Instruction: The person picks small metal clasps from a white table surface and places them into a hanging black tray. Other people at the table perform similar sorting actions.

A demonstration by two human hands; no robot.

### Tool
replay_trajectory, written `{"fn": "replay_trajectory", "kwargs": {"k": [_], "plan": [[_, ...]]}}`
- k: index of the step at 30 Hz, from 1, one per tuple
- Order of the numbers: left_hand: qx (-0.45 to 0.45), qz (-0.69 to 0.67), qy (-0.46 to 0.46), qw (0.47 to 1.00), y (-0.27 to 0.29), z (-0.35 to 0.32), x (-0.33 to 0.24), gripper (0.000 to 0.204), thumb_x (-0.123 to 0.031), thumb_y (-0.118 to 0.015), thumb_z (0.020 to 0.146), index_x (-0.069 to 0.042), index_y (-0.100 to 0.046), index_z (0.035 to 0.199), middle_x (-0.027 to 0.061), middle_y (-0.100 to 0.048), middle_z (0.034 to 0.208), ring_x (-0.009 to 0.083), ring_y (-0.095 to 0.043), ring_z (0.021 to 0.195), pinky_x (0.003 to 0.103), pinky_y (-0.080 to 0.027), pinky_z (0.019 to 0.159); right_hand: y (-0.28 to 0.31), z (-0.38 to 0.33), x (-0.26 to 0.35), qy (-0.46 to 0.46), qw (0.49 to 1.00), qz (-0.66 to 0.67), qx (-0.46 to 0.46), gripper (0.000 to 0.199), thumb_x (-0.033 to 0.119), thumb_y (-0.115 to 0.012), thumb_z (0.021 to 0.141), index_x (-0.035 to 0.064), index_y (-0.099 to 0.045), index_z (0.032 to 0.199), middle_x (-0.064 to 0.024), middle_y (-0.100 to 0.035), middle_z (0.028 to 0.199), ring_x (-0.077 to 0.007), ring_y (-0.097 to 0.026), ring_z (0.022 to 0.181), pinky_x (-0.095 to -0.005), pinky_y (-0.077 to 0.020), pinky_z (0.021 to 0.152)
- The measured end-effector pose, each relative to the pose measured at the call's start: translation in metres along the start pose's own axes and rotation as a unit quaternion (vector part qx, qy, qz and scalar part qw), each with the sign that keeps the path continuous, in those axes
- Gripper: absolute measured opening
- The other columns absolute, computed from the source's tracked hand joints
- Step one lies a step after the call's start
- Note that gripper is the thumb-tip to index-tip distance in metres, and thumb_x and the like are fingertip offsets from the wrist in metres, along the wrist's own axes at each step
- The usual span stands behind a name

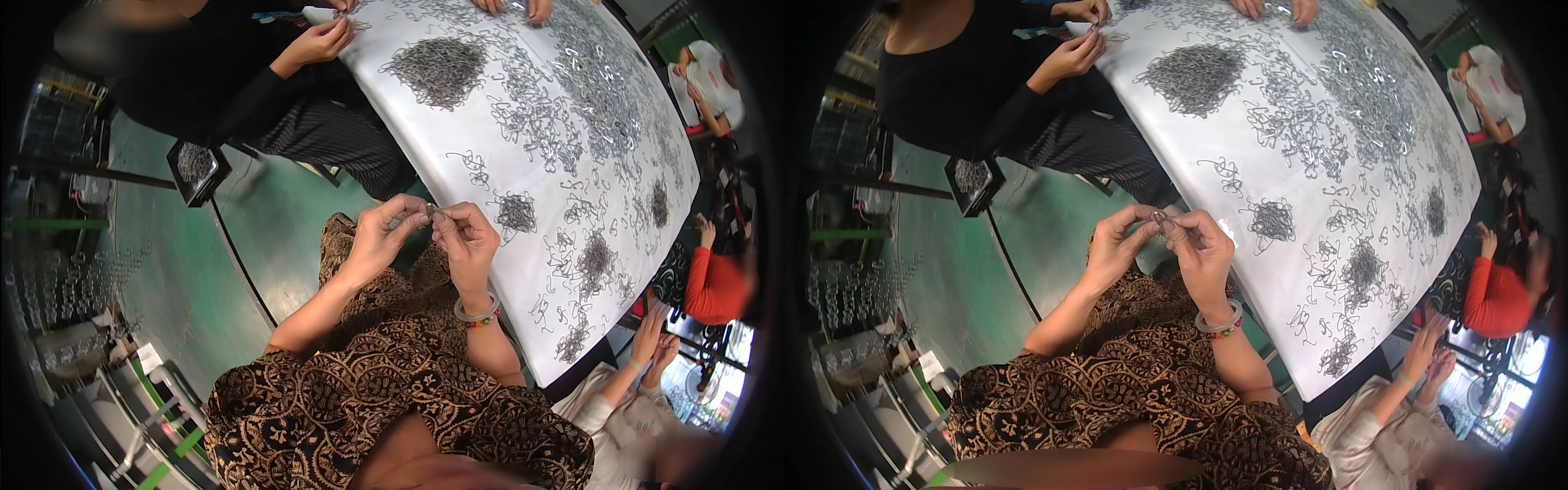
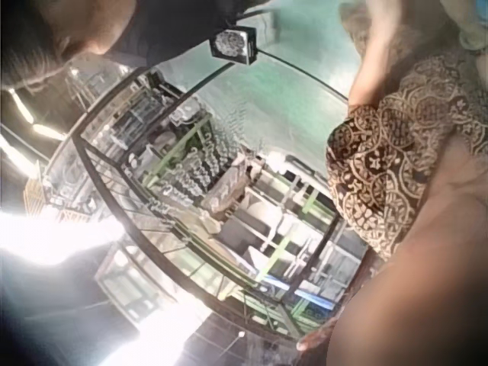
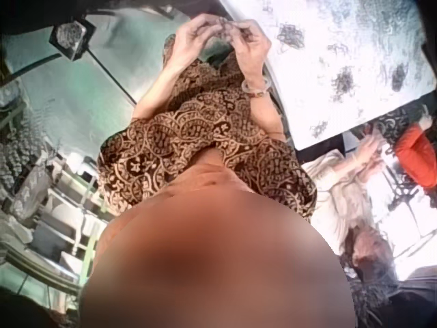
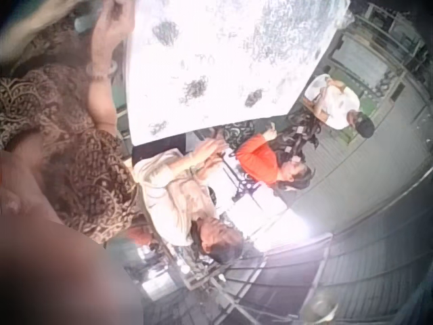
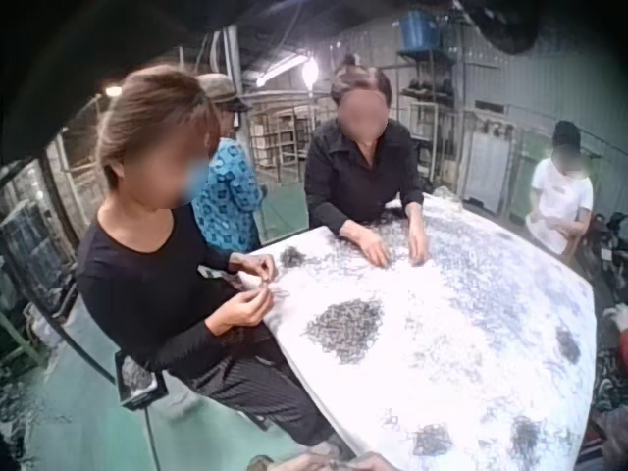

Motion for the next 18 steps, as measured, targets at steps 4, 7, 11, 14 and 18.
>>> {"fn": "replay_trajectory", "kwargs": {"k": [4, 7, 11, 14, 18], "plan": [[0.042, 0.027, 0.015, 0.999, 0.002, -0.012, -0.006, 0.013, -0.005, -0.065, 0.090, 0.001, -0.066, 0.101, 0.0091, -0.071, 0.101, 0.0144, -0.066, 0.093, 0.029, -0.052, 0.080, 0.000, -0.006, 0.005, 0.033, 0.998, 0.040, 0.028, 0.007, 0.001, -0.064, 0.091, -0.0019, -0.060, 0.087, -0.0026, -0.060, 0.076, -0.0054, -0.053, 0.062, -0.0187, -0.0420, 0.054], [0.041, -0.069, -0.008, 0.997, 0.003, -0.010, -0.011, 0.015, -0.006, -0.062, 0.092, 0.000, -0.066, 0.106, 0.0096, -0.069, 0.107, 0.0167, -0.065, 0.099, 0.030, -0.051, 0.086, 0.002, -0.010, 0.013, 0.070, 0.996, 0.017, 0.043, 0.007, -0.001, -0.064, 0.090, -0.0019, -0.060, 0.084, -0.0032, -0.060, 0.077, -0.0060, -0.053, 0.064, -0.0196, -0.0428, 0.057], [-0.004, -0.073, -0.002, 0.997, 0.005, 0.028, -0.014, 0.022, -0.009, -0.057, 0.096, -0.001, -0.066, 0.115, 0.0110, -0.068, 0.110, 0.0173, -0.063, 0.104, 0.031, -0.049, 0.091, 0.006, -0.016, 0.026, 0.095, 0.993, -0.015, 0.063, 0.007, -0.003, -0.067, 0.087, -0.0014, -0.061, 0.083, -0.0058, -0.062, 0.078, -0.0069, -0.054, 0.064, -0.0205, -0.0424, 0.056], [0.066, 0.183, -0.144, 0.970, -0.020, 0.105, -0.011, 0.017, -0.009, -0.060, 0.090, -0.003, -0.070, 0.103, 0.0113, -0.070, 0.101, 0.0256, -0.064, 0.096, 0.035, -0.049, 0.085, 0.006, -0.016, 0.027, 0.094, 0.992, -0.006, 0.080, 0.007, -0.003, -0.069, 0.084, -0.0020, -0.061, 0.084, -0.0078, -0.063, 0.076, -0.0094, -0.057, 0.062, -0.0231, -0.0455, 0.055], [0.171, 0.349, -0.296, 0.873, -0.080, 0.200, 0.021, 0.016, -0.015, -0.064, 0.086, -0.006, -0.071, 0.097, 0.0072, -0.066, 0.098, 0.0260, -0.059, 0.095, 0.036, -0.049, 0.084, 0.009, -0.007, 0.020, 0.068, 0.995, 0.006, 0.071, 0.009, -0.004, -0.067, 0.084, -0.0021, -0.059, 0.084, -0.0086, -0.062, 0.076, -0.0102, -0.058, 0.062, -0.0242, -0.0463, 0.054]]}}
Point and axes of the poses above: each hand's wrist, its own z-axis towards the middle knuckle, its own y-axis out of the back of the hand, x = y × z, the point moved 3 cm from there along z, towards the middle knuckle
